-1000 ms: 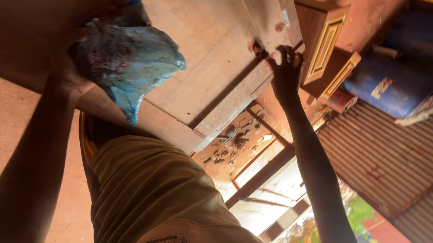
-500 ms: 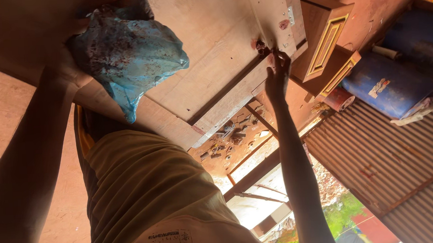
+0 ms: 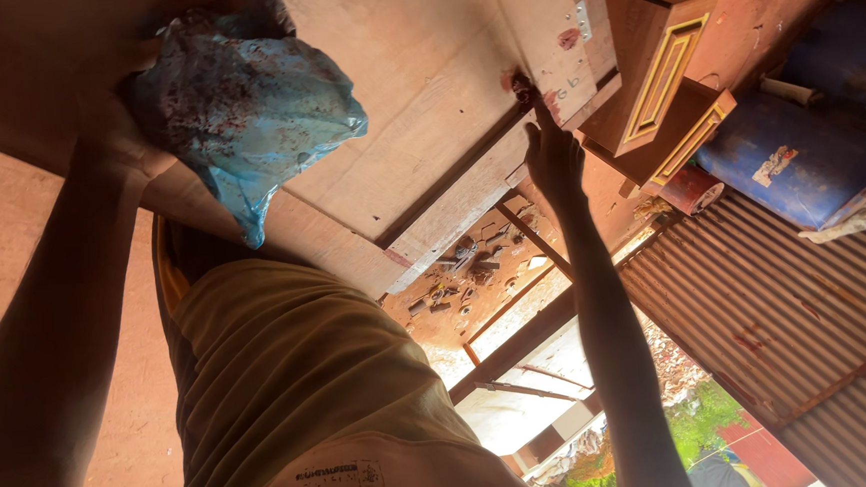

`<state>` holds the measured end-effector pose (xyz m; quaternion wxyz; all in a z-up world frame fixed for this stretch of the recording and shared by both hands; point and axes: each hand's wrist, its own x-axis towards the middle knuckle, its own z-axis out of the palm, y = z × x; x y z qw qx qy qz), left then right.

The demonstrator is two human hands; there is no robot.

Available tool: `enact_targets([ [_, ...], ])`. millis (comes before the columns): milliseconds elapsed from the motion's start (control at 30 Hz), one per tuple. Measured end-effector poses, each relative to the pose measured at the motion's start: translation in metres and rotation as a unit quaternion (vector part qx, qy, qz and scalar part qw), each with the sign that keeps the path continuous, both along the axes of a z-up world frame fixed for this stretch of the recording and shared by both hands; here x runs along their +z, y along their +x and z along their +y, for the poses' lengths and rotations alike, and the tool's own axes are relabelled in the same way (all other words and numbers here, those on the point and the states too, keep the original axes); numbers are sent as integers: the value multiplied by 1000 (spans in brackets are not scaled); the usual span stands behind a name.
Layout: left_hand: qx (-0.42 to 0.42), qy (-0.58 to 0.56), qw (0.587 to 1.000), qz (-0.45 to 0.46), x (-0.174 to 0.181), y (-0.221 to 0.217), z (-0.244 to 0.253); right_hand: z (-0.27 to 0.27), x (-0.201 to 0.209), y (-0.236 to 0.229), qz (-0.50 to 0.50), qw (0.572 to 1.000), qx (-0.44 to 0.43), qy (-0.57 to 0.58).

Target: The person applies a reddish-brown wood filler to the edges and seams of a large wooden panel using their fingers. They smooth the filler along the joints and corners, occasionally picking up more material from a plastic bag.

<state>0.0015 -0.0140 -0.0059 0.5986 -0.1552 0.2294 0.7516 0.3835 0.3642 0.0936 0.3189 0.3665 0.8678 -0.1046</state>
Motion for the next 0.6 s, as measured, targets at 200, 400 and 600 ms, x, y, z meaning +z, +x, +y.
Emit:
enact_targets([
  [200, -14, -19, 999, -28, -6, 3, 0, -39, -21, 14, 36, 959, -264, -101],
  [400, -8, 0, 999, -35, -17, 7, -3, -89, -25, 32, -102, 977, 155, 105],
  [600, 2, -8, 996, -90, -29, 10, -9, -31, -9, 27, -36, 940, 320, 113],
])
